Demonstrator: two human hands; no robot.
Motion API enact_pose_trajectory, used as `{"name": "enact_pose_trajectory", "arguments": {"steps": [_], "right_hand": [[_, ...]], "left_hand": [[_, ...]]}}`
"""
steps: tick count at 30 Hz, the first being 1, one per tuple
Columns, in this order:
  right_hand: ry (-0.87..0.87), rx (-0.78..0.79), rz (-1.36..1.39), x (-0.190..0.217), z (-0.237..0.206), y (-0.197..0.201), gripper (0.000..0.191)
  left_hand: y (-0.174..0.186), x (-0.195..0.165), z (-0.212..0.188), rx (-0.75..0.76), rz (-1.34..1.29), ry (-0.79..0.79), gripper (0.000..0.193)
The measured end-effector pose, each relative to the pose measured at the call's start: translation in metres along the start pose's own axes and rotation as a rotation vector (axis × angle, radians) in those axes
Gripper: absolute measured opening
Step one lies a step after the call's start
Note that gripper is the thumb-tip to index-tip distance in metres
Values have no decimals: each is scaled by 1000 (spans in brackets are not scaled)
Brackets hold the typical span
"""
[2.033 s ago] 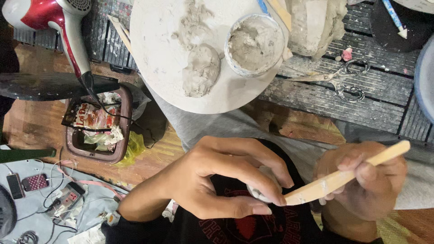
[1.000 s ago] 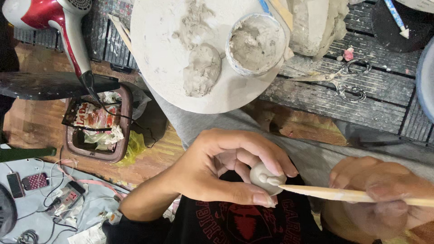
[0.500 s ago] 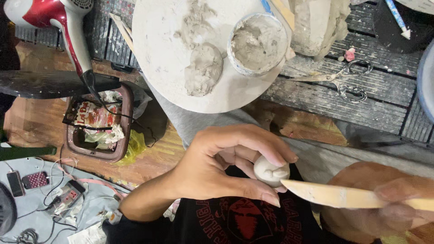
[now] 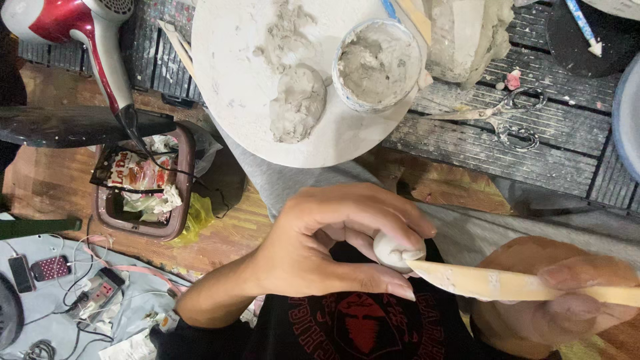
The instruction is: The person shapes a small ball of clay using a wooden modeling tool to carve and smooth its surface. They rotate the clay in their hands to work on different sides, occasionally pausing to inspect the shape before continuing to refine the form.
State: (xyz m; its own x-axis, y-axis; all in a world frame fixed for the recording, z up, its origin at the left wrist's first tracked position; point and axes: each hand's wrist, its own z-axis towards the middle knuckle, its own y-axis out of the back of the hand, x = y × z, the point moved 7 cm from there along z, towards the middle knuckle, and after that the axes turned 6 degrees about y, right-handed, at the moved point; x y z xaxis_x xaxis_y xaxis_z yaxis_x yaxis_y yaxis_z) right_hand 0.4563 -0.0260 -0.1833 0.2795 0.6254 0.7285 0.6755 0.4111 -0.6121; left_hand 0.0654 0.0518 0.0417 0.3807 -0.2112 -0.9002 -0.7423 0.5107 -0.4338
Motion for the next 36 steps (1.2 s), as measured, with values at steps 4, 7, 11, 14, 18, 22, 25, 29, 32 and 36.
{"name": "enact_pose_trajectory", "arguments": {"steps": [4, 7, 11, 14, 18, 22, 25, 29, 32, 36], "right_hand": [[889, -293, -181, 50, 10, -68, 36], [1024, -396, -266, 77, 29, -111, 34], [1065, -416, -286, 99, 47, -134, 36], [1046, -417, -230, 107, 55, -140, 36], [1043, -411, -97, 113, 63, -151, 36], [1032, -461, -184, 114, 66, -162, 38], [1042, -466, -193, 112, 67, -163, 38], [1023, -494, -234, 106, 63, -157, 39], [1028, -573, -246, 98, 54, -143, 42], [1050, -547, -162, 91, 43, -124, 40]], "left_hand": [[0, -9, 0, 4, 175, -35, 29], [0, -10, 0, 7, 153, -1, 30], [-1, -10, 2, 9, 94, 20, 29], [-2, -6, 3, 11, -1, 60, 28], [-2, -3, 1, 8, -46, 70, 26], [-1, -4, -1, 19, 10, 2, 23], [-1, -3, -2, 5, 15, -16, 23], [0, 1, -2, 6, -35, -4, 24], [0, 8, 0, 12, -138, 27, 25], [2, 12, -1, 8, -241, 61, 27]]}}
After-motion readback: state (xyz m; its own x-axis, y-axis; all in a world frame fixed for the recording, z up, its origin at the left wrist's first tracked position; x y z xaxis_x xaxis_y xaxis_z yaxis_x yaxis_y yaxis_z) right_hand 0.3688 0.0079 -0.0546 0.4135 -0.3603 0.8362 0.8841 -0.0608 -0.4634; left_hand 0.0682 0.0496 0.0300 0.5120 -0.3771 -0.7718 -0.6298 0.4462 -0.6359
